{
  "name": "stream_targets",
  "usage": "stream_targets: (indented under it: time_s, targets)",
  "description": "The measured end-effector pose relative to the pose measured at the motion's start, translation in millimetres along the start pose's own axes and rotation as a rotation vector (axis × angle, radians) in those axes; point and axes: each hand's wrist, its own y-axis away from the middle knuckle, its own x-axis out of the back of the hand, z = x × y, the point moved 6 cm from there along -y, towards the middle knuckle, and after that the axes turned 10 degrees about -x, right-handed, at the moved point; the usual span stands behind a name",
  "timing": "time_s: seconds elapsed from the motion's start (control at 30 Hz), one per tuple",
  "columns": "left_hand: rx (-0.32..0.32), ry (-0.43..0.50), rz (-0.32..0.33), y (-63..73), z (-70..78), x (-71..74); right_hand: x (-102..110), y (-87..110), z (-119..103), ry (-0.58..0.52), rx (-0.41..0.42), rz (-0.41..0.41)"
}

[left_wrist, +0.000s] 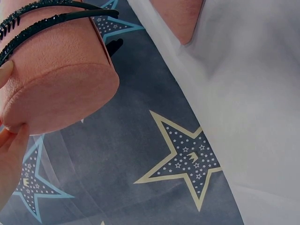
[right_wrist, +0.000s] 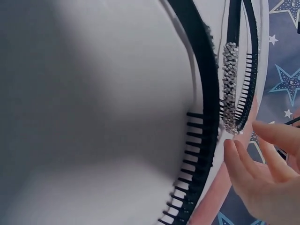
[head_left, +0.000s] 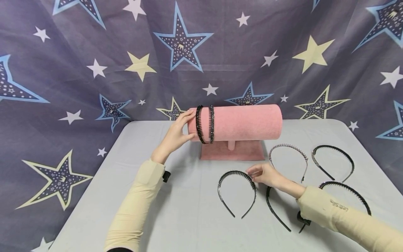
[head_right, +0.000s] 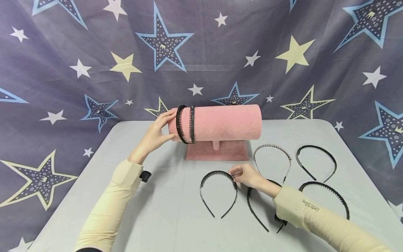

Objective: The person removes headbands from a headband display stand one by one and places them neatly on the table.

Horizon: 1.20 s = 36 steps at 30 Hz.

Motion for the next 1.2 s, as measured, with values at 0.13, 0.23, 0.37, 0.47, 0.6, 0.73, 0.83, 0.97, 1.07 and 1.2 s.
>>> stream_targets:
  time_s: [0.13,0.23,0.37,0.47,0.6,0.73,0.83,0.97,1.07,1.2]
  targets:
    - [0.003,0.006,-0.001,-0.3,0.5,0.2,4,2.2,-6,0.024,0.022,0.017]
    - [0.006,0.011,-0.004,-0.4,0.7,0.0,7,3.9,-10,0.041,0.033,0.034]
    - [0.015,0.004,-0.01,-0.2,0.1,-0.4,10,5.9,-16,0.053,0.062,0.051]
    - [0.018,0.003,-0.01,0.2,-0.4,-0.2,13,7.1,-22,0.071,0.094,0.073]
    - [0.015,0.003,-0.009,0.5,-0.7,-0.3,17,8.1,-29,0.096,0.13,0.107]
    - [0.016,-0.001,-0.008,0.4,-0.5,-0.2,23,10.3,-39,0.111,0.169,0.142]
    - [0.016,0.001,-0.007,0.6,-0.1,0.0,28,12.5,-46,0.137,0.204,0.171]
    - [0.017,-0.002,-0.007,0.6,-0.1,0.2,35,15.7,-58,0.18,0.255,0.225]
    - [0.021,-0.004,-0.009,0.5,0.0,0.2,41,18.9,-66,0.209,0.289,0.282]
    - [0.024,-0.002,-0.013,0.3,0.0,0.0,49,23.7,-78,0.248,0.358,0.36]
